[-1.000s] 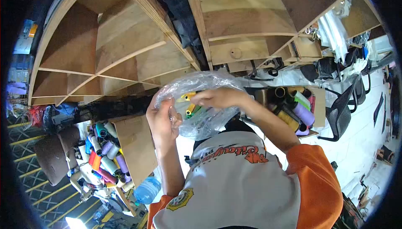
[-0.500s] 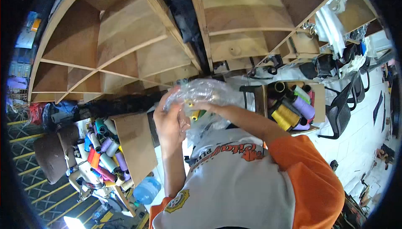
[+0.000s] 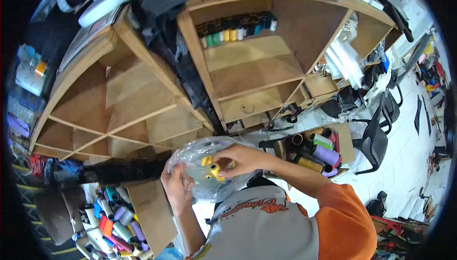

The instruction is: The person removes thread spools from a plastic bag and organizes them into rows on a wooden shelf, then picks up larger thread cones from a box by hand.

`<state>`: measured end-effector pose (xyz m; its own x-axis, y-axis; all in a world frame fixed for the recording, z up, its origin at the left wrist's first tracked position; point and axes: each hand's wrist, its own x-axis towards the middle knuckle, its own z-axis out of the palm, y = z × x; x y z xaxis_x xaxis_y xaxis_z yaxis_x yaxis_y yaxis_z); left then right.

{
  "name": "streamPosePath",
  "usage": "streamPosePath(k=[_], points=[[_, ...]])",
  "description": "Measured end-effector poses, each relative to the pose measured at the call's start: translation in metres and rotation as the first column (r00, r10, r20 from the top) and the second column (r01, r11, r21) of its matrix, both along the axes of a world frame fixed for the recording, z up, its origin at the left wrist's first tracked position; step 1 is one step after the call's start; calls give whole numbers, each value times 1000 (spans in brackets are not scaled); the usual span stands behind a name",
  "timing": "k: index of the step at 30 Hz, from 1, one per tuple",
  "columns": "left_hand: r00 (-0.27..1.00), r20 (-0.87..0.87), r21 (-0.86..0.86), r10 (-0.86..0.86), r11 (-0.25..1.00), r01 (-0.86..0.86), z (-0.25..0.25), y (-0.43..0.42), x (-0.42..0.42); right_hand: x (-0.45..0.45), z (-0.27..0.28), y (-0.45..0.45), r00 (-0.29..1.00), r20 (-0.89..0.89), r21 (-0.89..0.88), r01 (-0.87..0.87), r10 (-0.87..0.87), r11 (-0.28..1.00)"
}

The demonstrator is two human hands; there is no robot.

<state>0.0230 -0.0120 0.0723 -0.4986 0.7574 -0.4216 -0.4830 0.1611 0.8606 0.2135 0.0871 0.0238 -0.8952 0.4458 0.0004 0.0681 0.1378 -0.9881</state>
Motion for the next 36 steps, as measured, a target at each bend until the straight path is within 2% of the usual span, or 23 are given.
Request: streamPosePath(k=[1,3,4,5,7,8,9,11,14,17,18,19,20,24,27,30,33,36], points=[[1000,-2,-9,-3,1000,3,-2,3,0,13,18,13,997,-76,-20,8,-10,1000],[1000,-11,-25,-9,1000,9,-10,7,-4,41,44,41,958,-133,-32,251,-253,967],[1000,-14,-41,-11,999,11,-14,9,-5,55,55,61,908,-54,85,419,-416,904],[1000,-11,-34,-20,999,19,-15,13,-6,68,65,84,820,3,208,559,-572,803],[1000,-5,-22,-28,999,28,-15,19,-4,86,62,136,553,-163,356,806,-817,474],[1000,-20,-27,22,999,-22,-13,22,-1,95,51,170,452,-238,303,876,-860,376],[1000,-23,-20,17,1000,-18,-12,24,-1,101,44,199,342,-304,240,931,-889,276],[1000,-25,-15,12,1000,-12,-11,26,0,103,56,232,195,-277,326,940,-941,100],[998,-50,-32,24,999,-26,-13,29,0,102,36,293,107,-248,381,925,-963,5],[996,-59,-56,70,996,-73,-14,29,0,96,23,328,104,-34,469,880,-994,76],[993,-75,-58,86,994,-90,-15,30,0,95,1,352,97,-69,530,847,-993,46],[991,-91,-63,102,992,-108,-17,28,0,94,-1,359,105,-69,531,846,-992,53],[995,-87,-27,53,998,-55,-24,24,-6,92,-3,364,114,-67,532,844,-991,61],[987,-77,-87,142,985,-148,-21,25,-4,82,-6,369,73,-44,559,829,-996,36],[986,-84,-98,143,984,-151,-25,24,-7,82,-1,362,141,-60,500,861,-988,93],[986,-93,-81,137,986,-144,-25,26,-5,84,-17,375,125,-89,578,814,-988,51],[989,-93,-74,115,990,-122,-27,27,-6,85,-20,381,108,17,600,794,-994,96],[989,-91,-84,121,988,-128,-23,30,-4,82,-20,376,70,-24,577,816,-997,43]])
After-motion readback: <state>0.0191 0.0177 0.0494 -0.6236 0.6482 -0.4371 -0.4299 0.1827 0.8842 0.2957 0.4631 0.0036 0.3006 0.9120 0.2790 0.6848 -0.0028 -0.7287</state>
